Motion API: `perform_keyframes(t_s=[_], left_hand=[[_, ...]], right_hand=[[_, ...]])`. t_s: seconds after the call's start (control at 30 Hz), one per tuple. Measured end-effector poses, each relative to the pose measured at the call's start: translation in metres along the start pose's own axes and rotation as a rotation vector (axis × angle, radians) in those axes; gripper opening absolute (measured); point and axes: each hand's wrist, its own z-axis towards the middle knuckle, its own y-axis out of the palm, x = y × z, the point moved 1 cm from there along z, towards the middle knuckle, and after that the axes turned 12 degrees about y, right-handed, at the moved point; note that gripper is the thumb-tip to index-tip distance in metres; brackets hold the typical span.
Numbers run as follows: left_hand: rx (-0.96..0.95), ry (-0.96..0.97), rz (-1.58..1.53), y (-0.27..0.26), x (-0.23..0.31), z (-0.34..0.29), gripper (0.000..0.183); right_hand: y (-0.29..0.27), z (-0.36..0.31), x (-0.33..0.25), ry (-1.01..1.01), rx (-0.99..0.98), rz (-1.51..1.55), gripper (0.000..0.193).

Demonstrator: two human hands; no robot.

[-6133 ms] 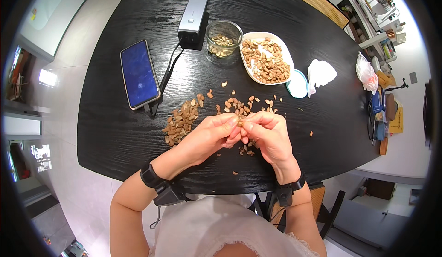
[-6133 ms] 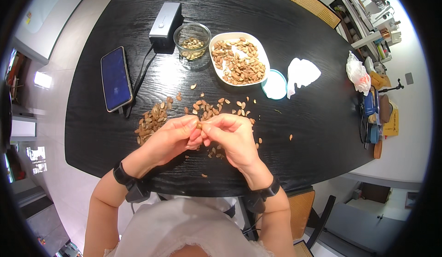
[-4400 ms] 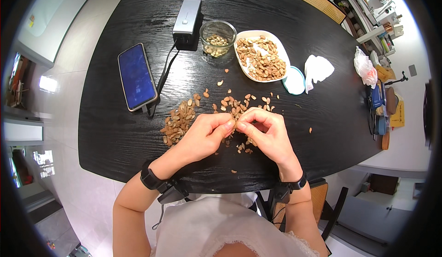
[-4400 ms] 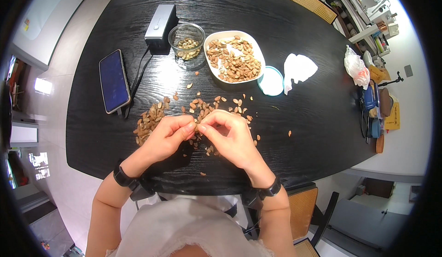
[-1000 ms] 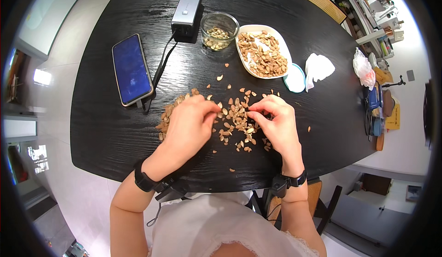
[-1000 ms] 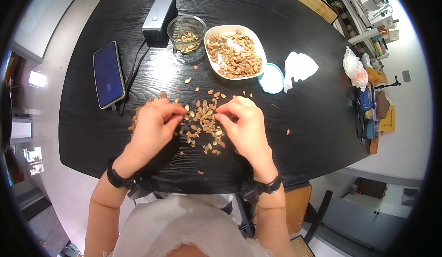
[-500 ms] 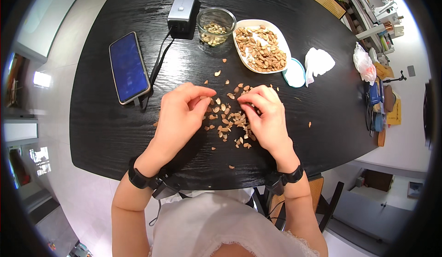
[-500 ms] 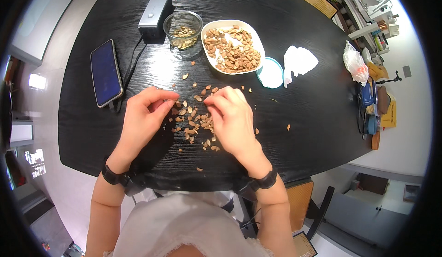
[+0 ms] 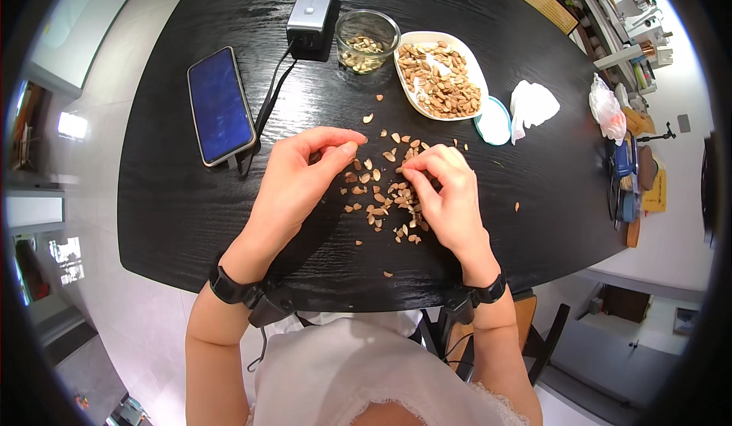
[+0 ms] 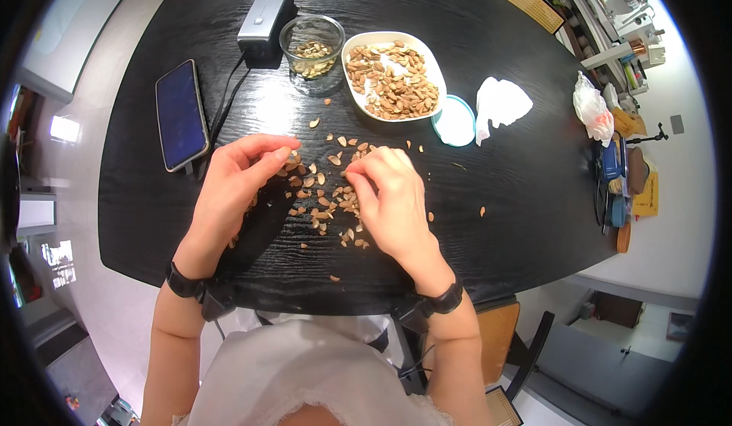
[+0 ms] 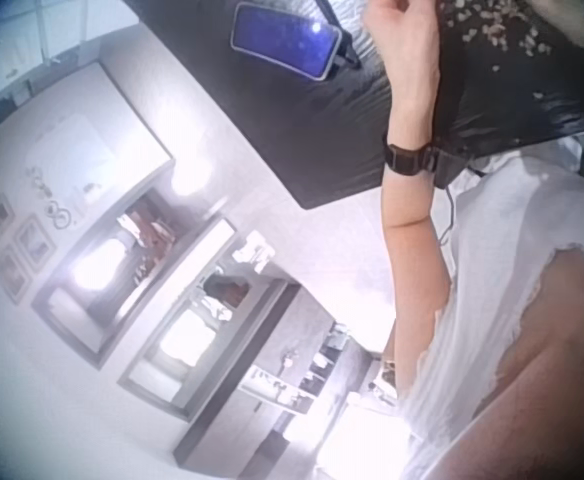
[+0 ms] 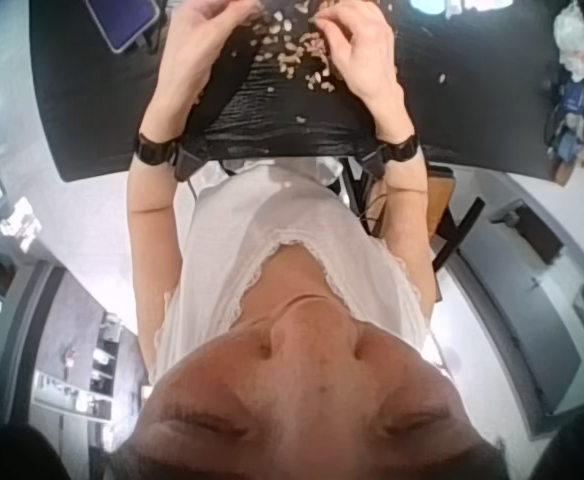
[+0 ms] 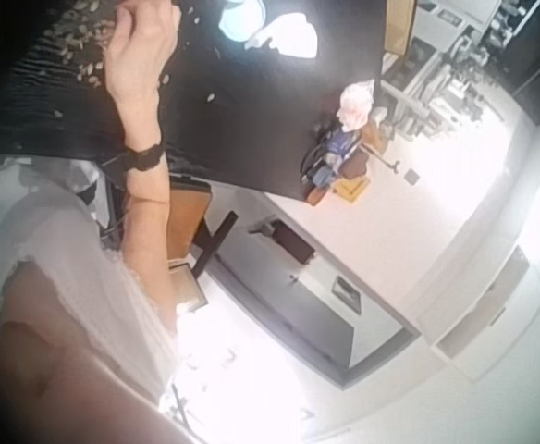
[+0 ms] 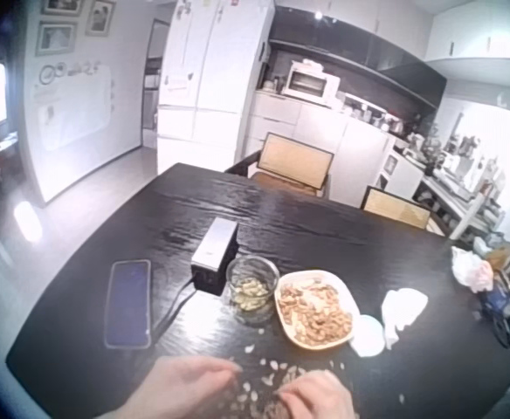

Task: Peeling melon seeds and placing the kernels into a small glass bowl.

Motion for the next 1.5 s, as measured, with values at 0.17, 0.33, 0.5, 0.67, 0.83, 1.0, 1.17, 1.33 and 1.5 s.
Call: perform_keyframes(t_s=[0.17,0.33,0.5,0.67,0.83,1.0,1.17,1.33,1.5], left_hand=[[0.013,0.015,-0.018,-0.001,-0.002,0.001,0.023],[0.004,0.002,0.006,0.000,-0.003,0.001,0.022],[0.006,0.003,0.003,0.000,-0.003,0.001,0.022],[0.003,0.012,-0.012,0.004,-0.003,0.000,0.021],[-0.284,-0.048,-0.031,0.023,-0.007,-0.011,0.032],[-0.378,-0.242,-0.485,0.034,-0.013,-0.017,0.034],[-0.315,-0.242,-0.527,0.032,-0.012,-0.017,0.024],[-0.294,-0.179,-0.564,0.029,-0.016,-0.016,0.014],[-0.289,-0.091,-0.440,0.032,-0.011,-0.015,0.011]], right_hand=[[-0.001,-0.006,-0.012,-0.122,-0.105,0.002,0.011],[0.006,-0.013,-0.019,-0.128,-0.162,-0.061,0.009],[0.003,-0.018,-0.021,-0.112,-0.175,-0.209,0.010],[0.000,-0.019,-0.017,-0.017,-0.149,-0.114,0.011],[-0.019,-0.008,-0.010,0.519,-0.295,0.839,0.011],[-0.010,-0.009,-0.010,0.528,-0.324,1.050,0.010],[-0.003,-0.009,-0.007,0.357,-0.356,1.045,0.009],[-0.005,-0.007,-0.007,0.218,-0.294,0.825,0.011],[-0.006,-0.007,-0.006,0.139,-0.234,0.717,0.013]])
